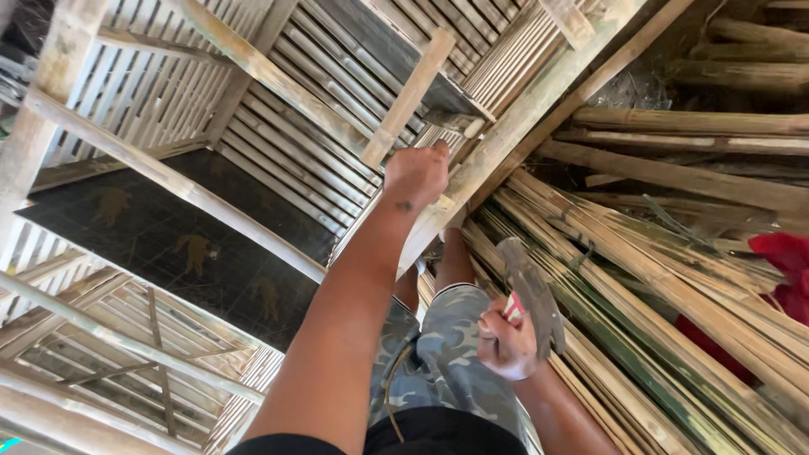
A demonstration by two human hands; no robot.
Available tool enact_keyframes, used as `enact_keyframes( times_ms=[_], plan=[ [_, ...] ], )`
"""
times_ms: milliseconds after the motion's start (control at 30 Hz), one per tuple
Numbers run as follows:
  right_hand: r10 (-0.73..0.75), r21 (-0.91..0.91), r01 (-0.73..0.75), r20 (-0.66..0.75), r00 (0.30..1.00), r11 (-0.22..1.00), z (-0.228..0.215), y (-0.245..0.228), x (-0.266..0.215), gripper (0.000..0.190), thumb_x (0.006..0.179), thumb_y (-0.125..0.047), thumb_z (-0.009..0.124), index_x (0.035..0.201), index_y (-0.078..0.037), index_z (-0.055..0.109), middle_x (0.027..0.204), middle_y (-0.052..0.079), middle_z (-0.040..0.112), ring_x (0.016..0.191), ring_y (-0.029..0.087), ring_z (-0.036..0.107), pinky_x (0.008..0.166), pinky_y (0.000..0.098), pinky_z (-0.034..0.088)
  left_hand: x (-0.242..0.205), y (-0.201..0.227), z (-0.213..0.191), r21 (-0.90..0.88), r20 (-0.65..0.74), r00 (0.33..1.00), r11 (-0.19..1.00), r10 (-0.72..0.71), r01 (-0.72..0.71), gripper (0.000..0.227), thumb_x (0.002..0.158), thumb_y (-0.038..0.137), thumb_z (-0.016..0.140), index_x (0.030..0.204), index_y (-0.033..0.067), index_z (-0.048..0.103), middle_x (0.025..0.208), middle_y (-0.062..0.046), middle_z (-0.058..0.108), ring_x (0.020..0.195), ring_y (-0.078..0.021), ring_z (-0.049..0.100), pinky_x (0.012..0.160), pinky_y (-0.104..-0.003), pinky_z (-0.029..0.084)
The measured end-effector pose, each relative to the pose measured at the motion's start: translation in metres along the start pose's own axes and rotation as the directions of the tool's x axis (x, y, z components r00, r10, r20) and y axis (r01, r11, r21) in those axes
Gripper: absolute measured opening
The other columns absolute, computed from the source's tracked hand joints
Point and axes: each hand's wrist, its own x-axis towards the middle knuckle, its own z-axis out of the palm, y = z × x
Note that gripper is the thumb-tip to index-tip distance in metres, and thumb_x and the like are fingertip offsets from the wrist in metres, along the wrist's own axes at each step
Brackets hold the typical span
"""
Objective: The person assembles a bamboo frame structure by inserting bamboo slats into a frame and securing them with a hammer. The person repeatedly picks up slats, positions them, and hammers them into place.
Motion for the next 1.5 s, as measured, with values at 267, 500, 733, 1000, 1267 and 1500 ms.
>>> enact_keyframes(
  times_ms=[267,500,733,1000,1267,1500],
  plan=[
    [0.099,-0.213,-0.109,-0.056,0.994,0.971,0.005,-0.017,0.022,0.011,0.094,0.002,0.065,0.100,-0.005,0.063,0.088,0.011,0.066,0.073,0.027,0.063,0.062,0.0361,0.050,-0.057,0.002,0.055,-0.005,-0.677,0.688,0.934,0.260,-0.358,0.046,0.082,0.003,0.060,0.128,0.0056,0.059,0.118,-0.014,0.071,0.113,-0.0310,0.066,0.098,-0.045,0.052],
    [0.136,-0.144,-0.132,0.016,0.991,0.981,0.016,0.001,0.022,0.008,0.095,0.001,0.066,0.099,-0.005,0.064,0.082,0.012,0.065,0.065,0.027,0.061,0.057,0.0359,0.048,-0.054,0.000,0.059,-0.108,-0.721,0.657,0.900,0.222,-0.423,0.042,0.083,0.003,0.065,0.125,0.0043,0.060,0.105,-0.015,0.070,0.100,-0.0341,0.067,0.088,-0.046,0.056],
    [0.089,-0.202,-0.074,0.066,0.994,0.977,0.032,0.020,0.015,0.020,0.088,0.005,0.068,0.104,-0.007,0.065,0.088,0.014,0.068,0.072,0.031,0.067,0.061,0.0386,0.053,0.004,-0.003,0.017,-0.125,-0.077,0.995,0.990,0.056,-0.066,0.035,0.101,0.019,0.037,0.126,0.0005,0.052,0.079,-0.018,0.070,0.081,-0.0344,0.072,0.069,-0.048,0.060],
    [-0.018,-0.056,0.020,0.028,0.999,0.998,0.006,0.012,-0.027,0.031,0.079,0.008,0.069,0.106,-0.007,0.065,0.085,0.013,0.068,0.066,0.027,0.067,0.056,0.0399,0.052,-0.002,0.002,0.006,-0.074,0.116,0.993,0.996,-0.033,0.042,0.037,0.103,0.017,0.029,0.133,0.0053,0.048,0.080,-0.020,0.071,0.079,-0.0322,0.074,0.062,-0.045,0.063],
    [-0.036,-0.200,0.054,0.093,0.995,0.978,0.028,0.053,-0.004,0.031,0.077,0.008,0.062,0.104,-0.007,0.063,0.086,0.019,0.063,0.072,0.035,0.064,0.059,0.0422,0.051,0.002,0.001,0.026,-0.020,-0.042,0.999,0.999,0.031,-0.032,0.038,0.098,0.018,0.038,0.130,0.0021,0.050,0.085,-0.020,0.073,0.081,-0.0348,0.074,0.074,-0.050,0.059],
    [-0.018,-0.172,0.016,-0.008,1.000,0.985,0.008,0.004,0.011,0.017,0.091,0.005,0.066,0.103,-0.006,0.063,0.086,0.012,0.066,0.071,0.029,0.066,0.060,0.0359,0.052,-0.001,-0.009,0.032,-0.180,-0.065,0.996,0.981,0.057,-0.068,0.032,0.102,0.021,0.045,0.125,0.0046,0.059,0.102,-0.020,0.071,0.099,-0.0383,0.069,0.084,-0.050,0.057]
  ],
)
